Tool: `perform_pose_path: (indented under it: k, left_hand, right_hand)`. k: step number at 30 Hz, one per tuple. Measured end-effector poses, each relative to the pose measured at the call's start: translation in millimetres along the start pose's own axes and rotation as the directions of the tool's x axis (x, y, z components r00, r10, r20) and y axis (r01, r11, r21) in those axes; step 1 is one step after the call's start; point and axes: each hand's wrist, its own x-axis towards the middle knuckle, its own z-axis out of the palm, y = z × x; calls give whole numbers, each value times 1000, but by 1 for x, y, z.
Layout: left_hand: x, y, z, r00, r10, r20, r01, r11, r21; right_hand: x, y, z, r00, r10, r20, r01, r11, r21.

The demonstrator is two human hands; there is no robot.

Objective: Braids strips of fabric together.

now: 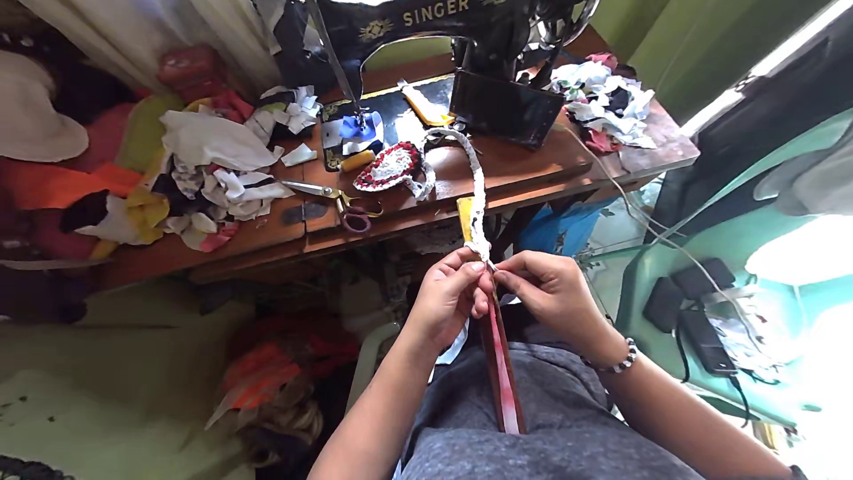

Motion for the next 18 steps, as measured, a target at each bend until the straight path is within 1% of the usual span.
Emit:
perform_pose_path:
  k: [3,6,10,15,18]
  left_hand:
    - [-1,-1,-3,1000,-6,7,6,1000,-27]
    - [-1,-1,-2,1000,-12,1,12,999,-30]
    - [-1,-1,0,1000,-13,-16,13,1000,-11]
    - [-2,-2,0,1000,-2,-16,2,1000,-24]
    - [-4,-2,0,1000,-5,-20,4,1000,-23]
  right_hand:
    - [8,8,-6,999,19,-45,-21,999,-48]
    - [18,17,-7,998,-5,-67,-2,995,-101]
    - [28,24,-2,995,-29,-100,16,992,-123]
    - [29,26,0,995,2,-97,-10,996,-85]
    - [23,23,-4,999,34,-41,-33,999,9]
